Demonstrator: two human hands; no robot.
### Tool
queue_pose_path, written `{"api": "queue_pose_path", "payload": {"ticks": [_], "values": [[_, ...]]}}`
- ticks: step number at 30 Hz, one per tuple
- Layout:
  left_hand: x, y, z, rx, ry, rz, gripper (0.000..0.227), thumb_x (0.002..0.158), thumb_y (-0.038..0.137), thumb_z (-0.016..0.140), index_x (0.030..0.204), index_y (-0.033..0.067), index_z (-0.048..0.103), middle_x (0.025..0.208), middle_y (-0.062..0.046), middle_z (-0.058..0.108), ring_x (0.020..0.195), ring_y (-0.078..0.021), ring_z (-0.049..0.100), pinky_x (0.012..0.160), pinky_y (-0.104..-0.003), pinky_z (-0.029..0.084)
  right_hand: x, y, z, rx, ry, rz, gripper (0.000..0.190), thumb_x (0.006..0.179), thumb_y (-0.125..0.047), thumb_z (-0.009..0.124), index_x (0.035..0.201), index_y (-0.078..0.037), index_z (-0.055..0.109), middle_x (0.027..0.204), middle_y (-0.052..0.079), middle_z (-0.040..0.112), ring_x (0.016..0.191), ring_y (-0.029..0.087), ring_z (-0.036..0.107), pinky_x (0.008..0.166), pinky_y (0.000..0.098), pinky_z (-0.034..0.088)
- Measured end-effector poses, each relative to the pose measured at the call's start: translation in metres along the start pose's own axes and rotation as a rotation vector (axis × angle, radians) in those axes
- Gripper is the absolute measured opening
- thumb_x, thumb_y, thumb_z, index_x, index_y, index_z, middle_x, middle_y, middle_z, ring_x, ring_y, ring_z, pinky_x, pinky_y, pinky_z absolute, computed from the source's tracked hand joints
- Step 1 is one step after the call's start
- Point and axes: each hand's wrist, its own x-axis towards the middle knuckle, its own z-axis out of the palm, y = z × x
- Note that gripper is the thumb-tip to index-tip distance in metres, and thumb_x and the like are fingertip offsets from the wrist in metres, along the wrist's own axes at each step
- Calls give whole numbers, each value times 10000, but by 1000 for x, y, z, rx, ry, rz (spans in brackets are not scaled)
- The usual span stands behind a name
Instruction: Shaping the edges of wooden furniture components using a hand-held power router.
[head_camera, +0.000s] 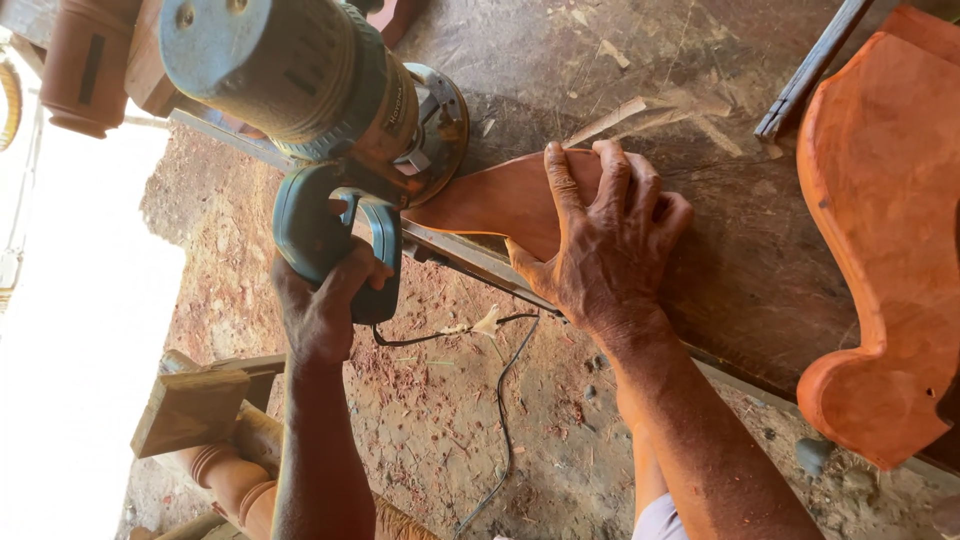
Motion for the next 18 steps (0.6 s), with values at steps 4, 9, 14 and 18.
{"api": "queue_pose_path", "payload": {"ticks": [4,9,14,18], "values": [[1,2,3,-13,-18,9,449,907,24,663,1337,-15,538,828,-57,657,707,-145,680,659,-293,552,0,1,3,-8,-8,6,1015,717,-684,814,1550,-189,512,1524,207,347,1389,405,307,1048,681,239],[2,-15,2,43,82,102,368,940,-6,672,1299,-20,590,771,-56,635,591,-118,606,566,-265,513,0,2,4,-14,-32,3,1014,724,-692,801,1550,-184,504,1524,216,330,1375,412,303,1042,691,229],[2,-17,11,30,160,93,330,930,-16,671,1253,-20,603,753,-55,638,571,-122,605,543,-267,494,-1,2,3,-11,-35,4,1017,733,-689,797,1565,-187,497,1539,201,333,1394,404,299,1053,682,235],[2,-17,17,13,194,101,310,916,-31,665,1223,-20,625,763,-54,643,557,-117,600,536,-272,515,0,1,4,-22,-26,8,1032,706,-704,804,1544,-184,501,1514,207,344,1379,406,298,1045,691,236]]}}
